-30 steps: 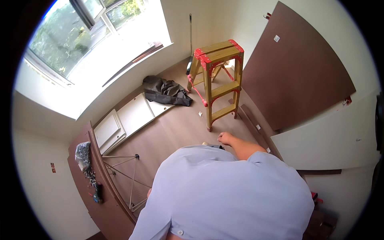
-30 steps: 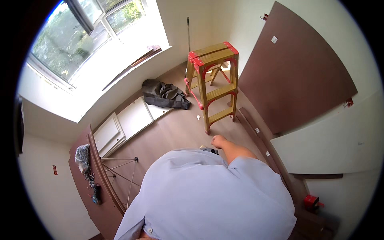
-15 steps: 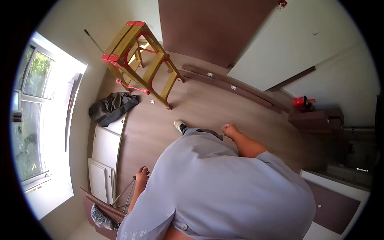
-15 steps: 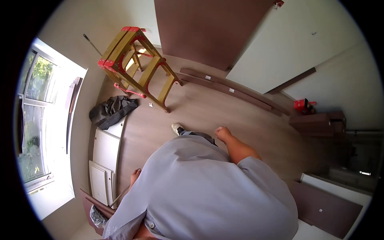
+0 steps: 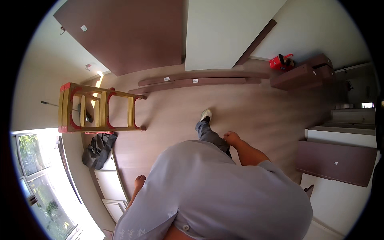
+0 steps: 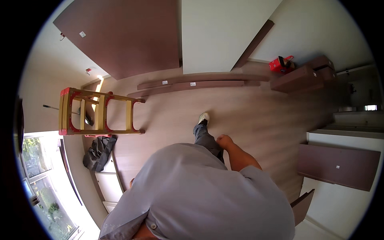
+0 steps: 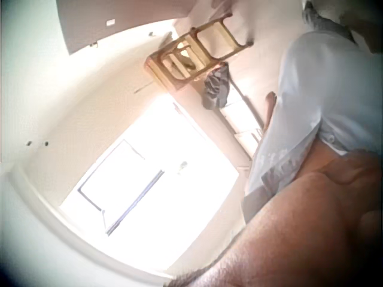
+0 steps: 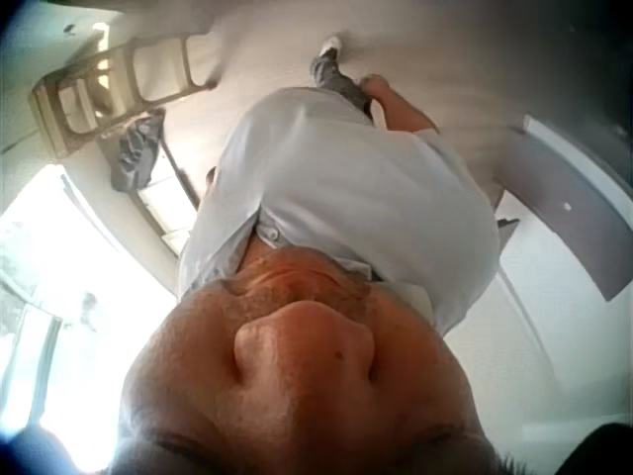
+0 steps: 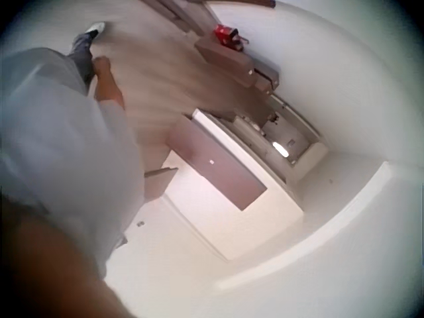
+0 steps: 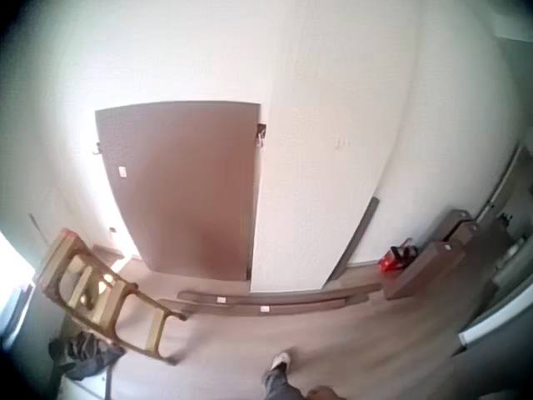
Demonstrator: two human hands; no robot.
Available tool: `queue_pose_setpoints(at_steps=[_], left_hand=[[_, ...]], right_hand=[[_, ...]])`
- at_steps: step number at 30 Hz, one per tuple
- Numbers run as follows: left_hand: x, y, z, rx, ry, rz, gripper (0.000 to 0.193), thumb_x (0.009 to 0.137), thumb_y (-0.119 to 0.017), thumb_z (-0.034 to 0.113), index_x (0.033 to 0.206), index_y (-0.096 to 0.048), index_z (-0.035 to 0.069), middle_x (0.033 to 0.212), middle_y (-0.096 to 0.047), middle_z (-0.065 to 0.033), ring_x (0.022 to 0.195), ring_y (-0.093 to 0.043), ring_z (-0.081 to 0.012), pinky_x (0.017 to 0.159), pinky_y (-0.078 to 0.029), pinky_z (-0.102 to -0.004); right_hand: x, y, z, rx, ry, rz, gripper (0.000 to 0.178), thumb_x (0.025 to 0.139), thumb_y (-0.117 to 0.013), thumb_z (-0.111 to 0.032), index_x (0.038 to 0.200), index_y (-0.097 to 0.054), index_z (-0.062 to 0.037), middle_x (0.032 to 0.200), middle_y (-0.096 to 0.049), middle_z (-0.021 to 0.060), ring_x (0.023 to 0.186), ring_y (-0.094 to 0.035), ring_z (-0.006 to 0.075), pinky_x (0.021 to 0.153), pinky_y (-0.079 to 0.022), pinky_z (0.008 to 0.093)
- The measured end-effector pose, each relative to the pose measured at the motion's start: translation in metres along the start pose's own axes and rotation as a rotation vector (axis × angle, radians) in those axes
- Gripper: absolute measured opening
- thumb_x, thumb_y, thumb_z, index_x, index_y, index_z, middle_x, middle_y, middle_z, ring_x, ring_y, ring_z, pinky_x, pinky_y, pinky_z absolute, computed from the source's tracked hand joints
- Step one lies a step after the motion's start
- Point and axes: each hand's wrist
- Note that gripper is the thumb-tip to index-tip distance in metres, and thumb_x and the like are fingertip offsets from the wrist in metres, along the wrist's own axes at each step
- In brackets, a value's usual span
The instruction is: The person moves a large wooden panel onto a metal frame, picks up a power drill and screws from a surface, and then uses the drill to drive screws into the panel to secure it.
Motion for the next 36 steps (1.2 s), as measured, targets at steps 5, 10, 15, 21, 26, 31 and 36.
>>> queue_pose_setpoints(at_steps=[5,10,15,21,26,31,36], left_hand=[[0.051,-0.049,0.246,0.122,-0.025,-0.174,0.041,0.101,-0.060,0.033,0.125,-0.074,0.002,0.108,-0.079,-0.0138,0.090,-0.077,-0.0231,0.082,-0.059,-0.0386],[0.113,-0.091,0.464,0.052,-0.262,-0.179,0.037,0.105,-0.065,0.025,0.135,-0.067,0.002,0.113,-0.076,-0.0077,0.098,-0.071,-0.0154,0.083,-0.056,-0.0312],[0.248,-0.146,0.582,0.266,-0.354,-0.233,0.040,0.103,-0.067,0.032,0.131,-0.070,0.004,0.115,-0.077,-0.0167,0.105,-0.074,-0.0258,0.095,-0.056,-0.0374],[0.480,-0.274,0.608,0.744,-0.537,-0.421,0.040,0.099,-0.068,0.033,0.129,-0.069,0.008,0.123,-0.074,-0.0175,0.116,-0.070,-0.0341,0.101,-0.055,-0.0422],[0.657,-0.426,0.613,1.047,-0.762,-0.211,0.058,0.094,-0.073,0.035,0.145,-0.056,0.012,0.154,-0.052,-0.0137,0.143,-0.050,-0.0343,0.114,-0.046,-0.0524],[0.746,-0.503,0.600,1.059,-0.932,0.042,0.071,0.088,-0.082,0.032,0.149,-0.051,0.012,0.153,-0.050,-0.0114,0.145,-0.044,-0.0336,0.117,-0.040,-0.0520],[0.762,-0.507,0.606,1.060,-0.993,-0.050,0.076,0.082,-0.084,0.030,0.145,-0.050,0.008,0.146,-0.051,-0.0116,0.138,-0.049,-0.0341,0.112,-0.045,-0.0491]], right_hand=[[0.078,0.085,-0.033,-0.021,0.063,0.035,0.032,0.091,-0.072,-0.027,0.113,-0.077,-0.0042,0.103,-0.078,0.0156,0.099,-0.075,0.0312,0.090,-0.058,0.0416],[0.074,0.131,-0.057,0.017,0.071,-0.087,0.040,0.092,-0.070,-0.029,0.122,-0.073,-0.0039,0.112,-0.077,0.0161,0.107,-0.073,0.0349,0.096,-0.057,0.0430],[0.087,0.101,-0.027,-0.078,0.025,-0.173,0.040,0.092,-0.072,-0.031,0.124,-0.073,-0.0069,0.129,-0.072,0.0161,0.120,-0.068,0.0337,0.102,-0.054,0.0407],[0.148,0.028,0.018,-0.183,0.170,-0.001,0.045,0.089,-0.075,-0.034,0.127,-0.071,-0.0089,0.137,-0.069,0.0123,0.130,-0.062,0.0350,0.113,-0.044,0.0547],[0.221,0.050,0.045,-0.200,0.044,0.275,0.034,0.082,-0.078,-0.024,0.113,-0.072,-0.0135,0.128,-0.072,0.0073,0.130,-0.061,0.0345,0.118,-0.034,0.0585],[0.269,0.038,0.039,-0.275,0.215,0.573,0.021,0.081,-0.075,-0.014,0.102,-0.071,-0.0149,0.115,-0.075,0.0039,0.126,-0.063,0.0337,0.118,-0.035,0.0566],[0.329,0.028,0.033,-0.382,0.247,0.809,0.016,0.079,-0.074,-0.009,0.094,-0.072,-0.0150,0.107,-0.076,0.0008,0.123,-0.065,0.0309,0.116,-0.038,0.0524]])
Point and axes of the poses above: each hand's wrist, its own x-axis towards the middle knuckle, its own y-axis out of the back of the hand, z = x × y
